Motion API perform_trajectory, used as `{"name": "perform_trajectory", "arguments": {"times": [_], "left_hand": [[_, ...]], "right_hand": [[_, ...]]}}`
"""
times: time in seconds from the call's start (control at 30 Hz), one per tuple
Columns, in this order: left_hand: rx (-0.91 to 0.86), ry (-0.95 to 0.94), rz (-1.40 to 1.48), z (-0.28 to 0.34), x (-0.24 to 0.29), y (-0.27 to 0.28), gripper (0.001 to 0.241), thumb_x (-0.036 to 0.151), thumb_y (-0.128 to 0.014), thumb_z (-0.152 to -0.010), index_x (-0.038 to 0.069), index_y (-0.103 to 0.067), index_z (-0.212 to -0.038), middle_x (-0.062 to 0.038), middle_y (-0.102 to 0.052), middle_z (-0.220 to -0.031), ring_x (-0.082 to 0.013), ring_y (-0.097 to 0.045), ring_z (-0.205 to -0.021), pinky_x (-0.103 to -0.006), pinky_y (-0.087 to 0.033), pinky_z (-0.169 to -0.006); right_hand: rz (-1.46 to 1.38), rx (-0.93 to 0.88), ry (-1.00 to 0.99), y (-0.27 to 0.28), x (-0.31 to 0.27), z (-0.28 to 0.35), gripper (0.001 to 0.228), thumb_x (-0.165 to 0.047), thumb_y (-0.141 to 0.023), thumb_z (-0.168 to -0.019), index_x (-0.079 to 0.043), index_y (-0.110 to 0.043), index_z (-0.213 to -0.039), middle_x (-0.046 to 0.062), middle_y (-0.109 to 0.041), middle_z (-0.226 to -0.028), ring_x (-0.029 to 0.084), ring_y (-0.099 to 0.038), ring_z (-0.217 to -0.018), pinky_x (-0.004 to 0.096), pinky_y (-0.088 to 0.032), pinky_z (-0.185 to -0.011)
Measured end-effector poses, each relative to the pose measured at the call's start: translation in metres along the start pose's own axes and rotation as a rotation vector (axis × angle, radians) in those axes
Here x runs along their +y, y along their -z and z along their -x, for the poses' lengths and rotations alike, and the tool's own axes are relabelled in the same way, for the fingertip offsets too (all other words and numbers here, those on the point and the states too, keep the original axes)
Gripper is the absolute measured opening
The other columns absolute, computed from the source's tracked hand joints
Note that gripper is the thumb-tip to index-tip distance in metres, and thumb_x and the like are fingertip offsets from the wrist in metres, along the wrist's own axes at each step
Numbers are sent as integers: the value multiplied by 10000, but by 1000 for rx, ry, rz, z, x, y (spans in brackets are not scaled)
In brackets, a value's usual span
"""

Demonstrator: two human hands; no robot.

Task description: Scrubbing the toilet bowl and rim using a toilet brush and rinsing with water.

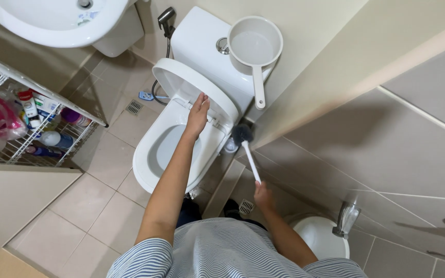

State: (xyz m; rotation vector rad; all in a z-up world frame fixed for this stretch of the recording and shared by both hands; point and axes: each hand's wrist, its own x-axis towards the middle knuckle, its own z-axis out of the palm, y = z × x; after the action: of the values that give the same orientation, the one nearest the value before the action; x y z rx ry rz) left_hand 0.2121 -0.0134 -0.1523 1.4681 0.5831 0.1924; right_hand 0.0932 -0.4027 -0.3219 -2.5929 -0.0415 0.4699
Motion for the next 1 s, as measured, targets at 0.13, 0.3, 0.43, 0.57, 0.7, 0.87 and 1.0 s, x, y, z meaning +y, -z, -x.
{"name": "perform_trajectory", "arguments": {"times": [0.13, 0.3, 0.43, 0.57, 0.7, 0.87, 1.0], "left_hand": [[-25, 75, -35, 16, 32, -5, 690, 393, -497, -994, 109, -308, -1594, -39, -491, -1573, -199, -529, -1341, -307, -487, -951], [-52, -138, -106, -5, -11, -4, 673, 382, -542, -1072, 75, -315, -1626, -81, -490, -1589, -187, -476, -1414, -308, -361, -1145], [-49, -30, -104, 19, 29, -4, 704, 384, -558, -1019, 106, -304, -1614, -62, -499, -1577, -240, -564, -1284, -318, -423, -1098], [-72, -44, -121, 12, 26, -3, 703, 389, -558, -1003, 126, -310, -1606, -77, -456, -1588, -246, -533, -1345, -327, -425, -1092], [-104, -144, -223, 1, 23, -7, 660, 396, -529, -1040, 118, -345, -1609, -130, -452, -1581, -259, -463, -1420, -337, -383, -1131], [-19, -184, -209, -18, -23, 4, 637, 422, -470, -1089, 75, -345, -1608, -164, -441, -1604, -269, -434, -1463, -347, -339, -1182], [15, -63, -91, 12, -32, 20, 662, 463, -434, -1051, 68, -356, -1577, -141, -418, -1612, -243, -511, -1377, -344, -454, -1076]], "right_hand": [[-56, 144, 27, 9, -43, -12, 375, -444, -455, -1069, -92, -573, -1012, 277, -656, -739, 532, -643, -720, 634, -490, -580], [-149, 89, -4, 35, -79, -8, 366, -422, -413, -1071, -80, -526, -1006, 251, -672, -705, 483, -692, -646, 592, -518, -543], [-61, 165, 86, 1, -32, -20, 348, -397, -475, -1072, -74, -555, -969, 275, -662, -699, 524, -633, -662, 597, -465, -537], [-107, 190, 152, 24, -69, -18, 295, -361, -499, -1077, -84, -548, -989, 256, -660, -697, 482, -649, -646, 570, -463, -518], [-474, 73, 304, 3, -108, -35, 226, -298, -498, -1073, -79, -513, -1019, 140, -608, -630, 281, -652, -521, 446, -490, -457], [-787, 7, 356, -17, -173, -29, 245, -329, -523, -1075, -85, -508, -1093, 25, -516, -692, 140, -510, -548, 329, -439, -469], [-1310, -343, -254, -5, -207, -8, 447, -514, -479, -1067, -122, -396, -870, -20, -402, -598, 104, -382, -428, 300, -365, -383]]}}
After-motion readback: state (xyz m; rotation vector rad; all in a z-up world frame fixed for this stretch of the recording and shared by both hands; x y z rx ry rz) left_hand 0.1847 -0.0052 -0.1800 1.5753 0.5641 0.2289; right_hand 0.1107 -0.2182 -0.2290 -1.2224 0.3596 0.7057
